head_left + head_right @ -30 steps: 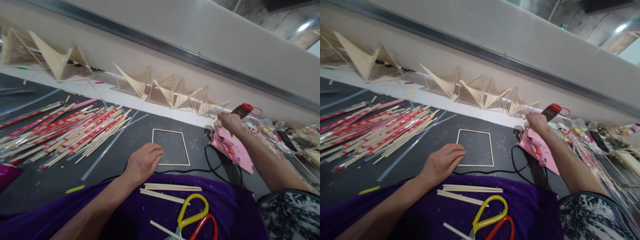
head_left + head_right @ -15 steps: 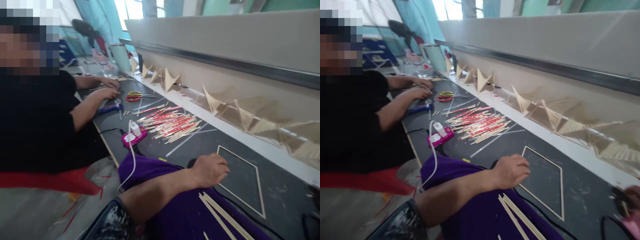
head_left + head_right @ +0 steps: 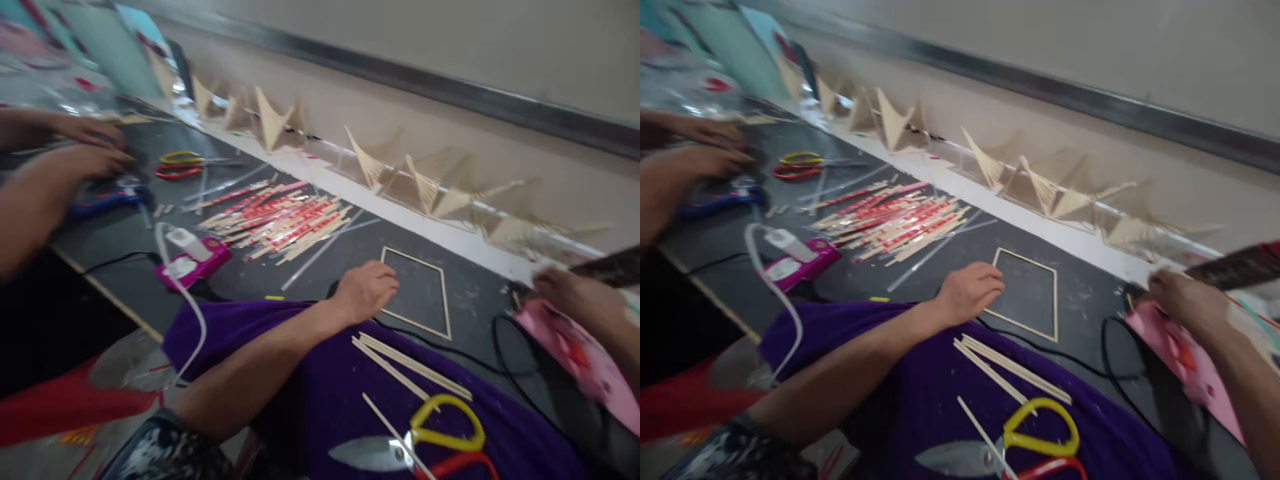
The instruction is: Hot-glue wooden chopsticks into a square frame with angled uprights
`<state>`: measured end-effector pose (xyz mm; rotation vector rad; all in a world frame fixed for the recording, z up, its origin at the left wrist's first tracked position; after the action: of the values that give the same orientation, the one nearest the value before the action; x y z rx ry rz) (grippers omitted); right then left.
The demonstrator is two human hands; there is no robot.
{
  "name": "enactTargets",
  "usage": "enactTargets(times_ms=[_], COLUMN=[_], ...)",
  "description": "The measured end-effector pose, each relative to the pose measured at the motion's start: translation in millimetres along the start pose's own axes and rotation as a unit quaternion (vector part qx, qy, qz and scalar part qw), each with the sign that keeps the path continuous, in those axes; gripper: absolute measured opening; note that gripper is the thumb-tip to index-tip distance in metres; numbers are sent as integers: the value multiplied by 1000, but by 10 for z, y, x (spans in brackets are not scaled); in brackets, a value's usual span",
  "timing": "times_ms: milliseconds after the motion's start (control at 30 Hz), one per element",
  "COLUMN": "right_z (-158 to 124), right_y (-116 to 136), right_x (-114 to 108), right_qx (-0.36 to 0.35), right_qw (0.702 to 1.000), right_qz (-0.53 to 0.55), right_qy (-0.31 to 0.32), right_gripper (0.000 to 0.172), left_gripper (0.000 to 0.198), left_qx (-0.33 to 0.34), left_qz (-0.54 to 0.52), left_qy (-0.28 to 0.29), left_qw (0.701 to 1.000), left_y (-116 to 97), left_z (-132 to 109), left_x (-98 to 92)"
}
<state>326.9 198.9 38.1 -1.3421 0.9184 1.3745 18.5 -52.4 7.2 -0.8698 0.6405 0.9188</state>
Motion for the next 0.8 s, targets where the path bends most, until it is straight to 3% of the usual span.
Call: enactTargets(times_ms=[33, 100, 267, 400, 500, 667, 800], right_z=[-68, -166, -311, -363, -340, -390, -531], right_y=[-191, -409, -419, -191, 176, 748, 960], right_x=[35, 21, -182, -275, -293, -180, -51], right_qx=[20, 31, 66, 64, -13, -64, -60], right_qw=[998, 995, 991, 995, 1000, 996, 992], right_qz=[-30, -70, -115, -74, -16, 64, 110], right_qy=[44, 61, -15, 2, -16, 8, 30], right_gripper=[13, 22, 37, 37, 34, 34, 28], left_gripper=[25, 25, 22, 22, 22, 23, 24], left_qx=[-3, -18, -68, -83, -82, -79, -124], left_qz=[0, 1, -1, 0, 9, -2, 17], left_qy=[2, -1, -12, -16, -13, -1, 23], left_qw=[1000, 1000, 998, 996, 997, 997, 992], left_y=[27, 94, 244, 272, 247, 208, 283], left_z=[9, 25, 30, 20, 11, -15, 51], left_x=[-8, -29, -88, -94, -67, -35, -88])
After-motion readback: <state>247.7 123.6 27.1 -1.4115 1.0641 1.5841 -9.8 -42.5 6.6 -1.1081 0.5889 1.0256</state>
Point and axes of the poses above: each hand's wrist, its own z-axis towards the middle knuckle, its own x-axis out of the palm, y = z × x, the point moved 5 cm from there along z, towards the middle knuckle, and after that the axes turned 1 degree about z, right-handed, at the moved point
